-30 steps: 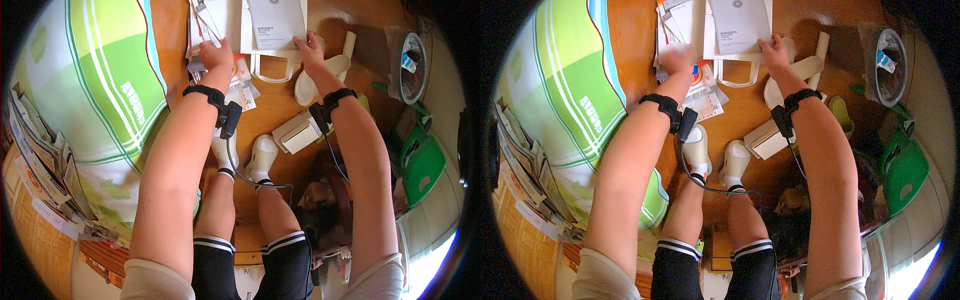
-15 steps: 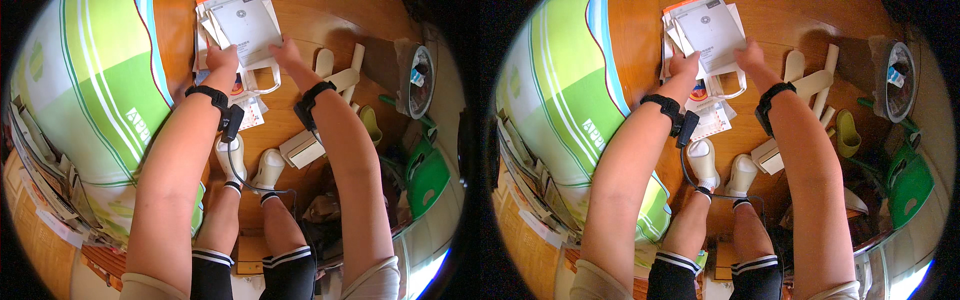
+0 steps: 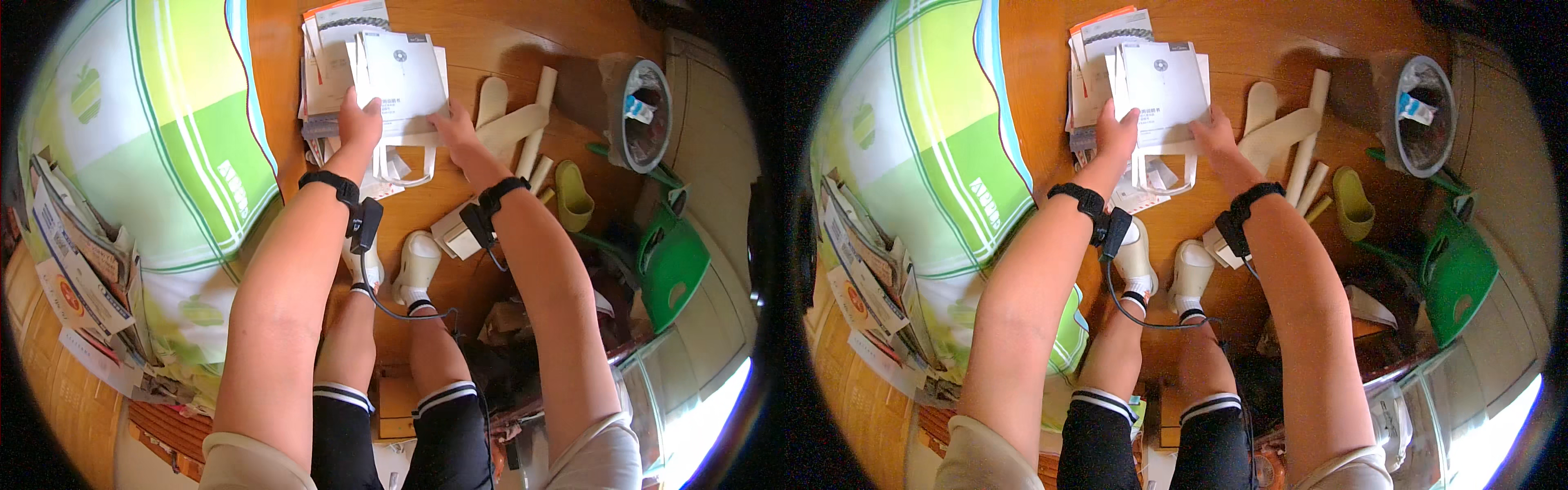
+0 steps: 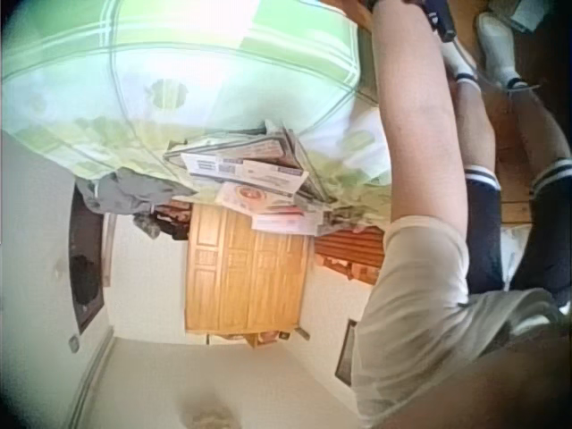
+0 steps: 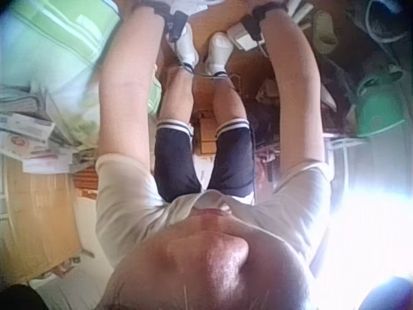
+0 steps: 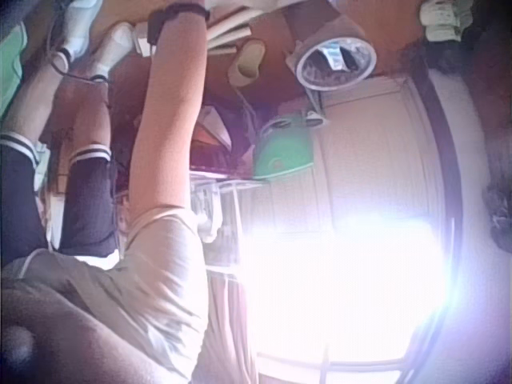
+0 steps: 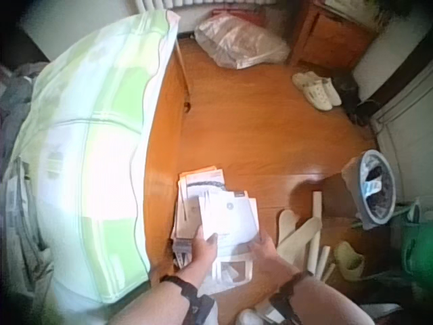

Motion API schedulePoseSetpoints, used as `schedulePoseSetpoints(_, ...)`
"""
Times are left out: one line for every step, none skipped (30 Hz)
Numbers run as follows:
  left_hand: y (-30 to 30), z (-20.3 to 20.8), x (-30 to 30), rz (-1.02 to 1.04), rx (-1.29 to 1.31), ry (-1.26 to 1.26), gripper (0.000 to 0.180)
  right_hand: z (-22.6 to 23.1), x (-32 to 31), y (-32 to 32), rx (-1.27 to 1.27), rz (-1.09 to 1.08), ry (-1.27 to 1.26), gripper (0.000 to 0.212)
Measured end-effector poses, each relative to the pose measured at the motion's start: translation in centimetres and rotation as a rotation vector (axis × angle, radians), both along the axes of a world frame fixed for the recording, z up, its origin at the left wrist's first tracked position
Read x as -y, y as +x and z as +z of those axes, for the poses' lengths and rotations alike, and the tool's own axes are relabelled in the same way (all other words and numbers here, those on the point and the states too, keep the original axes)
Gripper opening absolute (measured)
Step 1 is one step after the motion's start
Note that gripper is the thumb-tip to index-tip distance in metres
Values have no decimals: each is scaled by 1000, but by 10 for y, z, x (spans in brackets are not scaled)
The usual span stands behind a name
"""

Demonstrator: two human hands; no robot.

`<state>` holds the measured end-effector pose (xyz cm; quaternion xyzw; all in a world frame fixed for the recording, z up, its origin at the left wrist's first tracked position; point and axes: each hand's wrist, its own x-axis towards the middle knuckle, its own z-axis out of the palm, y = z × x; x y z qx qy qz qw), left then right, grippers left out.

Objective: The person picks up and places various items into a glass aquarium, including a blue fan, a plastic bag containing objects, a pink bath sponge, and several documents and papers.

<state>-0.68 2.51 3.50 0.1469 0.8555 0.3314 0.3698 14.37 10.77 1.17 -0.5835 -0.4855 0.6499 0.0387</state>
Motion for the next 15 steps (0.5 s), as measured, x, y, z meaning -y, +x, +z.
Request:
schedulePoseSetpoints(2, 5, 4, -8, -16, -7, 37, 12, 4, 4, -2, 0, 4, 42)
schedulePoseSetpoints(1, 9, 8, -19, 122, 26, 39, 22, 7, 10, -34, -69, -53, 45)
schedulePoseSetpoints(2, 14, 10, -22, 120, 32, 39, 31, 8, 14, -66, -139, -109, 48)
schedulePoseSetpoints(18, 30, 5, -8, 240, 90, 39, 36, 3, 35, -71, -129, -79, 50)
schedulePoseSetpoints(22, 44, 9, 16, 339, 132, 39, 47, 4, 40, -98, -109, -63, 52)
schedulePoseSetpoints(27, 53, 12, 19, 359, 173, 35, 62, 6, 48, -90, -124, -78, 54)
schedulePoseSetpoints(26, 65, 18, 18, 351, 182, 35, 86, 8, 44, -91, -132, -88, 56)
schedulePoseSetpoints(30, 76, 20, 66, 444, 258, 35, 103, 8, 46, -147, -214, -80, 58)
schedulePoseSetpoints(35, 87, 23, 114, 538, 334, 36, 122, 7, 50, -149, -218, -67, 58)
schedulePoseSetpoints(37, 98, 23, 23, 461, 378, 36, 141, 5, 54, -170, -230, -64, 59)
schedulePoseSetpoints(46, 121, 16, 7, 471, 393, 36, 157, 2, 65, -179, -247, -65, 60)
schedulePoseSetpoints(54, 145, 10, 47, 561, 429, 35, 173, -2, 76, -238, -241, -54, 58)
schedulePoseSetpoints(58, 173, 9, 90, 637, 463, 35, 201, -1, 74, -211, -254, -7, 56)
schedulePoseSetpoints(59, 194, 6, 82, 684, 471, 31, 216, -1, 79, -258, -286, 56, 56)
schedulePoseSetpoints(66, 217, 4, 109, 692, 419, 29, 229, -1, 86, -306, -317, 121, 57)
